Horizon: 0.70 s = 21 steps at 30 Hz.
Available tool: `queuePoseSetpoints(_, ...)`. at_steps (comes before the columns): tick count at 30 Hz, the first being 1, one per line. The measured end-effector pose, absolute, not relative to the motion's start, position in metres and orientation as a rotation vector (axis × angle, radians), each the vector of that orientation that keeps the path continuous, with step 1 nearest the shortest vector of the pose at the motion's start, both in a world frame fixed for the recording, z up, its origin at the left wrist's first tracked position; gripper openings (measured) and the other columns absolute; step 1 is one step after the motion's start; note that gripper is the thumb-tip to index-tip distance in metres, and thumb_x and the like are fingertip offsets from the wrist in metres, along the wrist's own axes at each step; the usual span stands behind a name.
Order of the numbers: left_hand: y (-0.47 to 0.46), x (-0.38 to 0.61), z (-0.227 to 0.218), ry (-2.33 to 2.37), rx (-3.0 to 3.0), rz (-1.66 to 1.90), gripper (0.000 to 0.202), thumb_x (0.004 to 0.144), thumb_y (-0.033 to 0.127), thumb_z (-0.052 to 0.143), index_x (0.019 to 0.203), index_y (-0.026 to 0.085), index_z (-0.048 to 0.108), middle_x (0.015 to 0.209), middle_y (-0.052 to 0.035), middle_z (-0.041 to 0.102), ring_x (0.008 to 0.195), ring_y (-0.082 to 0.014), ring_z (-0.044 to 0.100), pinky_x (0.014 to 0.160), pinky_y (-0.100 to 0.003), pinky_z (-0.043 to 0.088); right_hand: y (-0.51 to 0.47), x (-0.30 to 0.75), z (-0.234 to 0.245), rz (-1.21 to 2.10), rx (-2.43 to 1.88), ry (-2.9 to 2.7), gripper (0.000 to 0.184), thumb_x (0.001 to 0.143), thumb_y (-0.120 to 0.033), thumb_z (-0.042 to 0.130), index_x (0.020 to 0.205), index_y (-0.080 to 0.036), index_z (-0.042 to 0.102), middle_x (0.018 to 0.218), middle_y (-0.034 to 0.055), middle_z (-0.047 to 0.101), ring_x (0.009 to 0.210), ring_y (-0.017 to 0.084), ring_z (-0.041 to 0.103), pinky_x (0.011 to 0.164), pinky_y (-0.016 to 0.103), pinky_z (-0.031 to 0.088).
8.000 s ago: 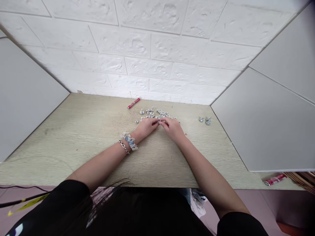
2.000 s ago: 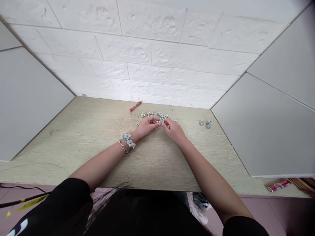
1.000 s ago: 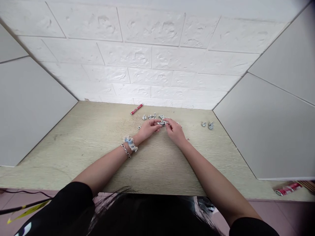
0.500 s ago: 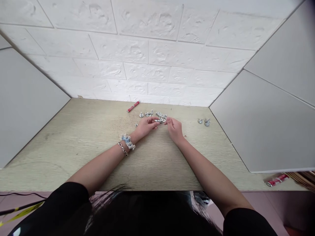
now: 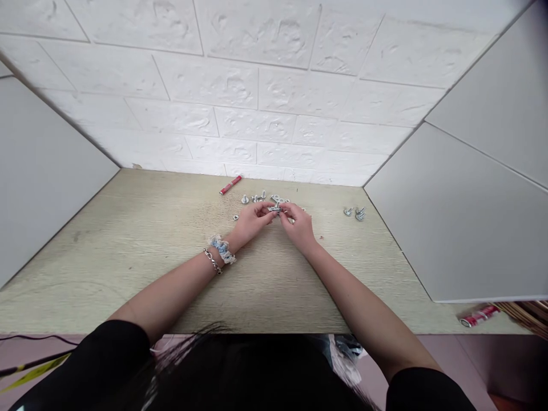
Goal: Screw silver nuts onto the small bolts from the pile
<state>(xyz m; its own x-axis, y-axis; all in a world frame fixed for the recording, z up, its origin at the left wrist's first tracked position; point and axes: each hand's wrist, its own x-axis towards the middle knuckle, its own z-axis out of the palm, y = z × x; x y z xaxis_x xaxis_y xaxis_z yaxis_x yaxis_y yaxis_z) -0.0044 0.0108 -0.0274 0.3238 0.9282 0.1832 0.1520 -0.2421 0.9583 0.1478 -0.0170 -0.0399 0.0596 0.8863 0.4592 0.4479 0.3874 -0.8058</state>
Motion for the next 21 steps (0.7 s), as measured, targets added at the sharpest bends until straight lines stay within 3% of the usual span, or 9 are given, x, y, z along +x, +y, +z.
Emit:
queuePoseSetpoints(5, 0.0135, -0.0058, -0.0313, 0.994, 1.669, 1.026, 0.033, 0.077, 0.035, 0.063, 0.102, 0.013, 0.065, 0.064, -0.0001, 0.059, 0.059, -0.0107, 0.055, 0.057, -0.022, 0.043, -0.0178, 0.1496, -0.0390, 0.524, -1.253, -1.586, 0.023, 0.082, -0.030, 0.051, 0.097, -0.020, 0.066, 0.098, 0.0064, 0.069, 0.088, 0.019, 0.064, 0.082, 0.034, 0.051)
queuePoseSetpoints(12, 0.0122, -0.0052, -0.0341, 1.019, 1.735, 0.993, 0.034, 0.077, 0.036, 0.064, 0.103, 0.014, 0.065, 0.063, 0.0004, 0.059, 0.058, -0.0108, 0.054, 0.056, -0.022, 0.042, -0.0216, 0.1528, -0.0335, 0.541, -1.393, -1.442, 0.040, 0.091, -0.048, 0.037, 0.074, -0.019, 0.060, 0.061, 0.0002, 0.057, 0.055, 0.013, 0.050, 0.059, 0.027, 0.041)
queuePoseSetpoints(17, 0.0120, -0.0040, -0.0335, 1.004, 1.692, 1.006, 0.034, 0.077, 0.036, 0.063, 0.103, 0.014, 0.065, 0.064, 0.0000, 0.060, 0.059, -0.0108, 0.055, 0.057, -0.022, 0.042, -0.0215, 0.1494, -0.0329, 0.550, -1.334, -1.464, 0.021, 0.085, -0.032, 0.045, 0.090, -0.019, 0.060, 0.079, 0.0023, 0.064, 0.067, 0.014, 0.057, 0.063, 0.026, 0.045)
queuePoseSetpoints(21, 0.0129, -0.0032, -0.0332, 0.996, 1.647, 1.039, 0.034, 0.075, 0.036, 0.065, 0.101, 0.014, 0.066, 0.066, -0.0008, 0.060, 0.060, -0.0107, 0.055, 0.058, -0.022, 0.043, -0.0200, 0.1453, -0.0355, 0.554, -1.273, -1.556, 0.022, 0.078, -0.023, 0.048, 0.095, -0.019, 0.061, 0.089, 0.0043, 0.067, 0.073, 0.015, 0.061, 0.067, 0.028, 0.049)
